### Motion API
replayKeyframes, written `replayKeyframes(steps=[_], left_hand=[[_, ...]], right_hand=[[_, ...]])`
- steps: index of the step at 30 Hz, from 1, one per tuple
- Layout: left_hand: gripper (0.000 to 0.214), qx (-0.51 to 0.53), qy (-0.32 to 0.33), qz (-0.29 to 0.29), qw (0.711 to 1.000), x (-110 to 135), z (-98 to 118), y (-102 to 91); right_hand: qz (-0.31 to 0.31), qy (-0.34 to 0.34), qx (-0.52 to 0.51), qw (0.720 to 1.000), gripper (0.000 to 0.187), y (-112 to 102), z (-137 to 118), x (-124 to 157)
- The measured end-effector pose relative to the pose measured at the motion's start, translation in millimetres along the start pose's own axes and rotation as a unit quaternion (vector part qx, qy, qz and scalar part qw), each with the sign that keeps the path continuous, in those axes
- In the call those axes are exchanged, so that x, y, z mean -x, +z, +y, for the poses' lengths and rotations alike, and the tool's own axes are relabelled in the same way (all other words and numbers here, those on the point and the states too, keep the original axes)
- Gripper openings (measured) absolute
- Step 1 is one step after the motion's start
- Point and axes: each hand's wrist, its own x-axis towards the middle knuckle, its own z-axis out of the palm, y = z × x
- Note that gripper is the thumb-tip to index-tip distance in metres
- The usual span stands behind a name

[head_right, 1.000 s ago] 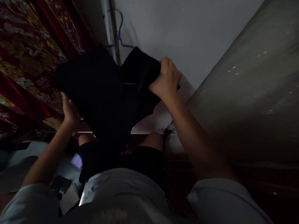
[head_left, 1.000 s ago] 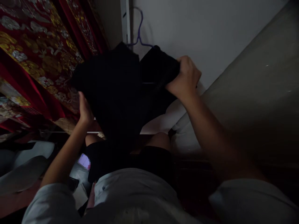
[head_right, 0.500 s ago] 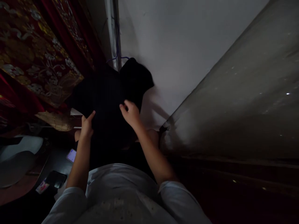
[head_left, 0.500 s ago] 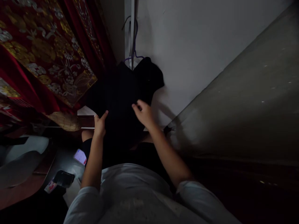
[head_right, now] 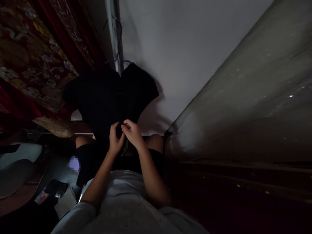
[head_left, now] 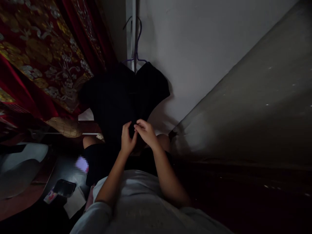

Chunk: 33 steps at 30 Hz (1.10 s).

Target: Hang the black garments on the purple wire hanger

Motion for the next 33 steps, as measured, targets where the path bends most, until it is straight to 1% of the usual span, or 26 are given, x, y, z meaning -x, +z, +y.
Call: replayKeyframes(steps=[3, 4, 6, 8, 9, 10, 11, 13, 15, 19, 21, 25, 29, 33], left_hand=[[0.016, 0.032, 0.015, -0.003, 0.999, -19.4, 2.5, 0.5], [0.013, 0.041, 0.016, -0.006, 0.999, -22.5, 4.9, -0.8], [0.014, 0.058, -0.005, -0.014, 0.998, -21.9, 10.4, -2.9], [0.016, 0.08, -0.047, -0.022, 0.995, -15.2, 14.9, -3.7], [0.016, 0.092, -0.069, -0.024, 0.993, -11.5, 16.4, -3.9], [0.017, 0.103, -0.087, -0.025, 0.991, -8.3, 17.3, -4.2], [0.018, 0.112, -0.099, -0.028, 0.988, -6.2, 18.0, -4.6], [0.021, 0.121, -0.103, -0.039, 0.986, -5.3, 19.2, -6.0], [0.022, 0.125, -0.098, -0.054, 0.986, -7.2, 20.8, -7.5], [0.022, 0.125, -0.095, -0.072, 0.985, -9.8, 22.5, -8.0], [0.021, 0.119, -0.094, -0.073, 0.986, -9.0, 21.6, -6.4], [0.019, 0.111, -0.095, -0.06, 0.987, -7.8, 20.9, -0.3], [0.019, 0.106, -0.092, -0.052, 0.989, -10.6, 26.9, 3.5], [0.021, 0.092, -0.084, -0.072, 0.99, -14.9, 31.6, 0.4]], right_hand=[[0.026, -0.03, 0.013, 0.999, 0.022, -9.9, -10.3, 5.6], [0.037, -0.033, 0.008, 0.999, 0.023, -11.7, -12.6, 8.1], [0.078, -0.029, -0.017, 0.996, 0.03, -13.7, -15.1, 12.1], [0.129, -0.023, -0.037, 0.991, 0.037, -15.2, -15.2, 13.3], [0.136, -0.017, -0.043, 0.99, 0.039, -16.2, -14.5, 12.9], [0.126, -0.011, -0.044, 0.991, 0.038, -17.2, -13.8, 12.1], [0.101, -0.003, -0.043, 0.994, 0.036, -18.1, -13.1, 11.3], [0.045, 0.01, -0.036, 0.998, 0.035, -18.9, -12.6, 10.8], [0.021, 0.016, -0.019, 0.999, 0.035, -18.0, -13.6, 12.4], [0.056, 0.016, 0.042, 0.997, 0.032, -14.7, -15.0, 17.1], [0.065, 0.011, 0.051, 0.996, 0.032, -14.4, -13.5, 17.6], [0.027, 0.02, 0.073, 0.997, 0.031, -16.4, -8.6, 16.7], [0.043, 0.039, 0.079, 0.995, 0.027, -17.7, -5.9, 16.9], [0.034, 0.04, 0.057, 0.997, 0.026, -19.4, -5.5, 18.4]])
